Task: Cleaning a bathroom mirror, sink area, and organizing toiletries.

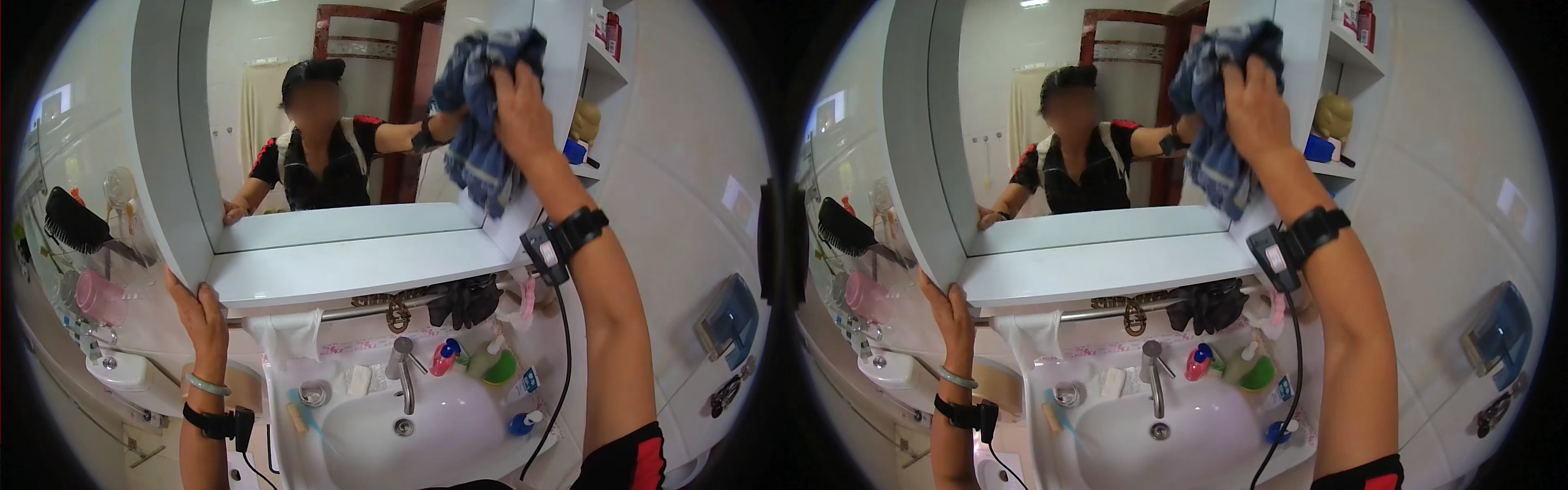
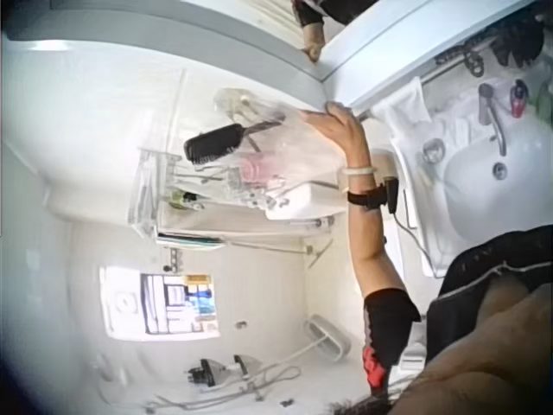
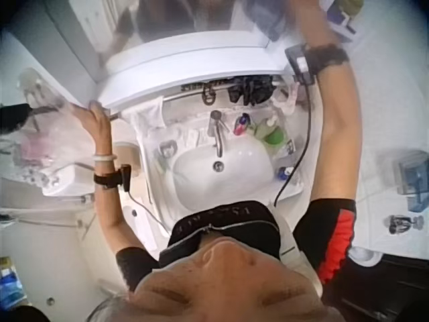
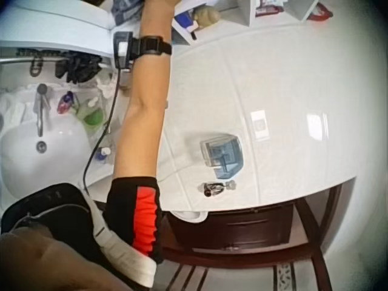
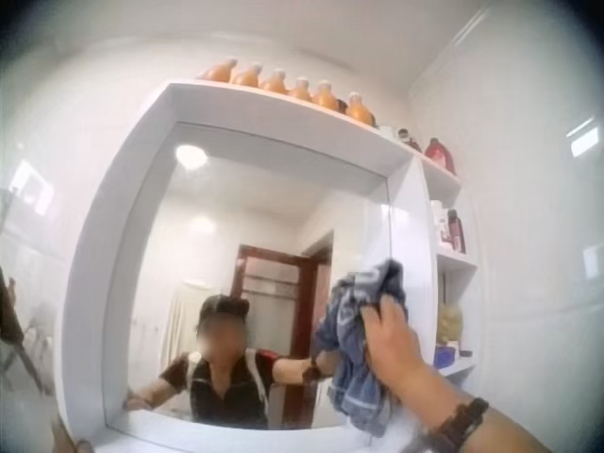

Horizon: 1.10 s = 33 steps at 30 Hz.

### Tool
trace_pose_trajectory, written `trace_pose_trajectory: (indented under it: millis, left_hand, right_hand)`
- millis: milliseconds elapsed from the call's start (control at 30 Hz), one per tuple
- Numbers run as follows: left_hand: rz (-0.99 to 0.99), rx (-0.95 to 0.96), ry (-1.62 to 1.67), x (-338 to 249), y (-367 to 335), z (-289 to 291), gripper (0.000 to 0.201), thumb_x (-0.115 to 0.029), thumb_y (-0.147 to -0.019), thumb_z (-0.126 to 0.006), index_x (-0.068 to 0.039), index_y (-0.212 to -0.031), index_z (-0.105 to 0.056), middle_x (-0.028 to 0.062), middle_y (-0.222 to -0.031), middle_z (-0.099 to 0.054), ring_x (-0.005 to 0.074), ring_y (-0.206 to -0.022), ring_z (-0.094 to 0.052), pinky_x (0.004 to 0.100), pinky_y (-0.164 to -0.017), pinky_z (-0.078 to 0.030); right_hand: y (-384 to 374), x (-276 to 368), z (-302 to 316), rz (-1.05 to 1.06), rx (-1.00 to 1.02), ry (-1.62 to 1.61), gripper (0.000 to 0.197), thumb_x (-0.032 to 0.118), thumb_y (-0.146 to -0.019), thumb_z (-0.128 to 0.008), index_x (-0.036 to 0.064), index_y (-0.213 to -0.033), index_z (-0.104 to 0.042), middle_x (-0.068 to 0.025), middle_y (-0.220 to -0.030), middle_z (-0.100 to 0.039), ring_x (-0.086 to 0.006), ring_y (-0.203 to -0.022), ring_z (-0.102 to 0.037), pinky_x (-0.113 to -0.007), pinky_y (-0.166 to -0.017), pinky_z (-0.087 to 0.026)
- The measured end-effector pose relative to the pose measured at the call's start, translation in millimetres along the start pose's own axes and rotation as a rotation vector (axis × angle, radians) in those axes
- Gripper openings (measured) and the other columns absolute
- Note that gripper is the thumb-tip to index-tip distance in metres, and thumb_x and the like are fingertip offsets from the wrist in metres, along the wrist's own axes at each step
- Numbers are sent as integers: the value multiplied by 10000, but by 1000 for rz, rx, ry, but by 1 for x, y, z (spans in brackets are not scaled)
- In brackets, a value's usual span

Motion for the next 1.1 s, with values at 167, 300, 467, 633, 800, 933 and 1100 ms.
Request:
trace_pose_trajectory:
  millis: [167, 300, 467, 633, 800, 933, 1100]
  left_hand:
    - [-65, -91, -10, -12, -6, -4, 588, -18, -852, -400, 40, -1412, -233, 236, -1356, -381, 328, -1204, -440, 370, -1022, -337]
    - [-41, -122, 7, 2, -4, 7, 579, -20, -844, -390, 43, -1403, -253, 250, -1339, -398, 340, -1181, -463, 377, -1011, -352]
    - [-18, -117, 63, 2, -3, 5, 592, -5, -823, -389, 59, -1397, -256, 268, -1334, -399, 363, -1185, -461, 383, -1019, -346]
    - [-24, -104, 44, 8, -1, 0, 590, -8, -823, -397, 74, -1390, -254, 280, -1328, -398, 381, -1186, -455, 392, -1027, -336]
    - [-53, -119, 40, -2, 0, 0, 575, -16, -826, -396, 73, -1379, -267, 285, -1319, -399, 397, -1173, -455, 406, -1027, -335]
    - [-88, -130, -13, -3, 2, -3, 561, -25, -830, -389, 66, -1373, -279, 281, -1326, -395, 401, -1178, -452, 406, -1026, -337]
    - [-27, -111, 95, -3, 0, 0, 559, -1, -823, -383, 64, -1370, -290, 267, -1333, -399, 385, -1200, -444, 403, -1034, -330]
  right_hand:
    - [-5, 15, 0, -161, -96, -23, 603, 118, -682, -719, 97, -1235, -480, -238, -1231, -420, -430, -1133, -421, -514, -858, -467]
    - [90, 98, -48, 147, 325, -86, 361, 158, -824, -540, 132, -1179, -599, -281, -1171, -470, -503, -1191, -383, -558, -923, -404]
    - [103, 113, -17, 480, 413, -292, 183, 168, -758, -561, 139, -882, -691, -151, -960, -605, -375, -1082, -486, -479, -789, -439]
    - [-26, 8, -4, 8, -12, -197, 469, 22, -748, -567, 0, -1213, -509, -293, -1222, -472, -449, -1143, -450, -489, -924, -425]
    - [-112, -28, -15, -625, -55, -240, 574, 271, -830, -599, 26, -1324, -441, -255, -1344, -422, -435, -1276, -341, -565, -1023, -279]
    - [-57, 118, -15, 124, -315, -176, 551, 283, -831, -557, 192, -1361, -441, -202, -1363, -431, -468, -1286, -307, -688, -996, -194]
    - [69, 259, -9, 998, 237, -721, 381, 152, -779, -489, 280, -1112, -624, -2, -1210, -569, -243, -1256, -426, -602, -1109, -59]
Point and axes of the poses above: each hand's wrist, its own y-axis away from the middle knuckle, its own z-axis out of the back of the hand, x = y × z, the point moved 7 cm from there along -y, towards the middle knuckle
